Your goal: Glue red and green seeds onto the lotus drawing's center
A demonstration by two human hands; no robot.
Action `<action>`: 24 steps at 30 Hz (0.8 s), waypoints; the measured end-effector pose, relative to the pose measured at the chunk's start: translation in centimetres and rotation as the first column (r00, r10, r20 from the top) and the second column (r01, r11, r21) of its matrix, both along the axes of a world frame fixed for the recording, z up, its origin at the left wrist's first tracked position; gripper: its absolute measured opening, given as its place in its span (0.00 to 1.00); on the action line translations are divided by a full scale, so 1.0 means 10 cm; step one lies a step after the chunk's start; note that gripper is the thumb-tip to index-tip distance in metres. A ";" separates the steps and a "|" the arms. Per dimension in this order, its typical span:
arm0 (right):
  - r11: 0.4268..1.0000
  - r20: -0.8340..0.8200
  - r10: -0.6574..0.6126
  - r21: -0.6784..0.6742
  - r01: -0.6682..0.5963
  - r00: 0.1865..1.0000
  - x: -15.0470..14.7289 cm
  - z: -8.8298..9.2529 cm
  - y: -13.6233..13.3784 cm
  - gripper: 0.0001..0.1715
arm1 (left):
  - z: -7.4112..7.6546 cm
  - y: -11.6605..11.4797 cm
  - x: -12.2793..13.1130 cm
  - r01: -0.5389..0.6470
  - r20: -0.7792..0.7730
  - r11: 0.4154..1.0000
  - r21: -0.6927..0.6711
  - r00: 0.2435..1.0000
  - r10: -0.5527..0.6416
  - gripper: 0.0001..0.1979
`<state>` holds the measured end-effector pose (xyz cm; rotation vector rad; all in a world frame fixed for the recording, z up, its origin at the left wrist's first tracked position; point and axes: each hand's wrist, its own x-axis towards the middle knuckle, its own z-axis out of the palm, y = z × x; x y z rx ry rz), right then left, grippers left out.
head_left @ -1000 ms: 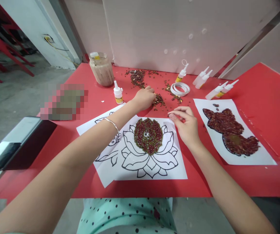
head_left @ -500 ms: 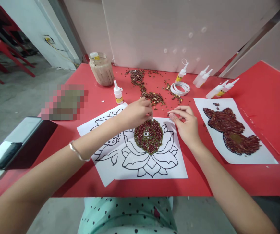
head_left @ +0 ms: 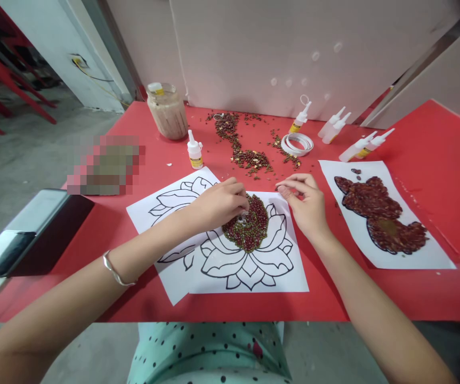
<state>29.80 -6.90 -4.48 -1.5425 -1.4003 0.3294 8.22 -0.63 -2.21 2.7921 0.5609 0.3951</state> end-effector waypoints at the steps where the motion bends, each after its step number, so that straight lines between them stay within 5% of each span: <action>1: 1.000 0.001 0.002 0.000 -0.002 1.000 0.00 0.00 0.00 0.07 | 0.00 0.00 -0.01 0.000 0.001 1.000 0.001 1.000 0.000 0.09; 8: 1.000 -0.007 0.018 -0.011 -0.018 1.000 -0.01 0.01 0.00 0.06 | 0.02 -0.03 -0.09 -0.005 0.027 1.000 -0.007 1.000 0.005 0.10; 16: 0.966 0.100 0.245 -0.106 -0.235 0.964 -0.21 -0.05 -0.07 0.05 | 0.10 -0.05 -0.28 -0.124 0.050 0.990 -0.063 0.991 0.127 0.13; 24: 0.950 0.166 0.286 -0.177 -0.257 0.944 -0.35 -0.08 -0.05 0.05 | 0.09 -0.06 -0.35 -0.142 0.067 0.986 -0.084 0.987 0.148 0.14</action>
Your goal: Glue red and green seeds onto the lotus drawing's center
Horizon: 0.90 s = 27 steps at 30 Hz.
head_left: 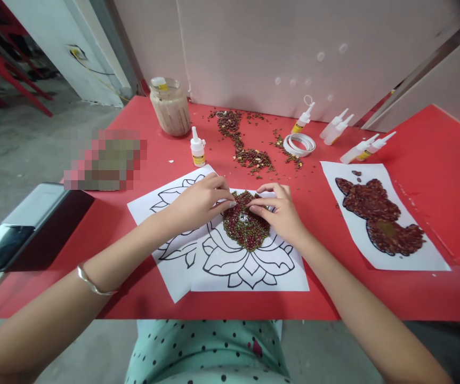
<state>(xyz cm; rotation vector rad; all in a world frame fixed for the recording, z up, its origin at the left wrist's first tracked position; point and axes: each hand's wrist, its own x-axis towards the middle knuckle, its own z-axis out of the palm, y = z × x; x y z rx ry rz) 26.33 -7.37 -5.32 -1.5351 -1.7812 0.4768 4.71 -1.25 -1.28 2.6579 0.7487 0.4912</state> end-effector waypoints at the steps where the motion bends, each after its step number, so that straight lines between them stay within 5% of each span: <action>1: 1.000 0.003 0.004 -0.005 -0.004 1.000 -0.01 0.00 0.00 0.05 | 0.00 0.00 0.00 -0.002 0.005 1.000 0.003 1.000 0.002 0.14; 27: 0.998 0.128 -0.015 0.054 0.008 0.992 -0.02 0.01 -0.02 0.05 | -0.03 -0.01 -0.01 -0.010 0.010 1.000 0.004 1.000 0.010 0.12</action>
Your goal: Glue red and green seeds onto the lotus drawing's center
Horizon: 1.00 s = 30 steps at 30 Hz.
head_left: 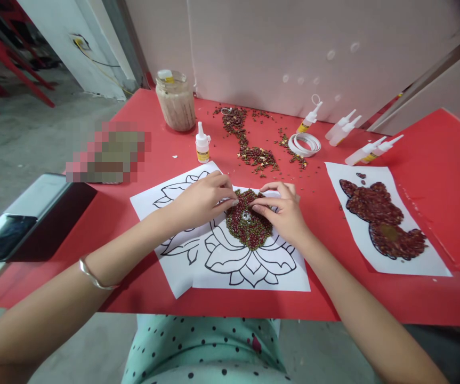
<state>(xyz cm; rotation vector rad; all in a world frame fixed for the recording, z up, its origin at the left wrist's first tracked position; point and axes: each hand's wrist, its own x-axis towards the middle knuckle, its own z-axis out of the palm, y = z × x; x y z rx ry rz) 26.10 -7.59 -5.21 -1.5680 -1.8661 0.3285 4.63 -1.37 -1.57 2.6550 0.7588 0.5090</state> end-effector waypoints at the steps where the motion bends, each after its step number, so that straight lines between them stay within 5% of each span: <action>1: 1.000 0.001 -0.001 0.000 0.001 1.000 -0.01 0.00 0.00 0.04 | 0.00 0.00 0.00 0.000 -0.003 1.000 0.002 1.000 0.000 0.12; 30: 0.999 0.064 0.031 0.033 -0.033 0.998 -0.02 -0.02 -0.02 0.04 | -0.02 -0.01 0.00 -0.007 -0.026 0.999 0.033 1.000 0.008 0.13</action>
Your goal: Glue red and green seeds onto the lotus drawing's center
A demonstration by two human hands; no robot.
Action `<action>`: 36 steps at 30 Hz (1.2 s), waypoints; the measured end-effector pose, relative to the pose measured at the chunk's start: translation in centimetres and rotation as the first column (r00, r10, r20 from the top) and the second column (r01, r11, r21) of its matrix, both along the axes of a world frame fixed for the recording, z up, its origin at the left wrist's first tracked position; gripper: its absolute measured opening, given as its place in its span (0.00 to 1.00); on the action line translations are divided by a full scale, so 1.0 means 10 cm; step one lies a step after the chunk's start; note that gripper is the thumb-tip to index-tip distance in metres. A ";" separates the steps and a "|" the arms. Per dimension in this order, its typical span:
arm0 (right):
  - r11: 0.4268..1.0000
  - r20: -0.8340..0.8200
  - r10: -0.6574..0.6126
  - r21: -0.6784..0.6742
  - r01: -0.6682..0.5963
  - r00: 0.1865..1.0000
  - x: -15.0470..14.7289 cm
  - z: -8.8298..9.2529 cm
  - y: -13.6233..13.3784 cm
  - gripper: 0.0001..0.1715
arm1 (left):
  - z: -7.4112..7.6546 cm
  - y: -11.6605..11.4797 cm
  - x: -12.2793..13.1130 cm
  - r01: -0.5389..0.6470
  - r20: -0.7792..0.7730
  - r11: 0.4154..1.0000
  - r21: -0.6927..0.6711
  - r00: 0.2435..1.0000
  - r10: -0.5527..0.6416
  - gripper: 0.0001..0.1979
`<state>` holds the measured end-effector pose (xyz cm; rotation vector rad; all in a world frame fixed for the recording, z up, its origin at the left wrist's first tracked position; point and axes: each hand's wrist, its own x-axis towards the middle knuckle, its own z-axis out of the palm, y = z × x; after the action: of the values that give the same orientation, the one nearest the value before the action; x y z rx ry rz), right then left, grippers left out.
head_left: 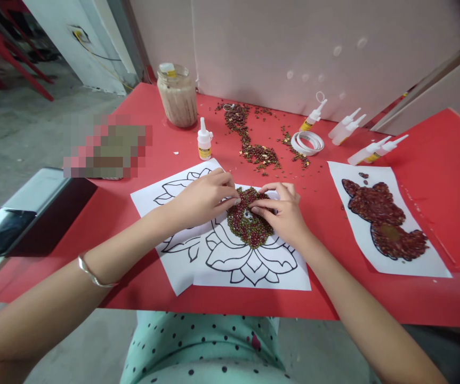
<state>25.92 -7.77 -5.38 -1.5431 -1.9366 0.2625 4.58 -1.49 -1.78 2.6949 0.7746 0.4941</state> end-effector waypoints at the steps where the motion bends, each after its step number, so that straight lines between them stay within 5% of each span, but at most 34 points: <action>1: 1.000 0.006 0.002 0.007 -0.002 1.000 0.00 0.00 0.00 0.05 | 0.00 0.00 0.00 -0.001 -0.001 1.000 0.000 1.000 0.001 0.13; 36: 1.000 0.022 0.019 0.022 -0.020 1.000 0.00 0.02 -0.02 0.05 | 0.03 -0.04 0.00 -0.005 -0.033 0.999 0.037 0.999 0.006 0.14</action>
<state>25.94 -7.95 -5.22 -1.5194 -1.9661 0.2325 4.59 -1.91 -1.46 2.7422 0.7889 0.4712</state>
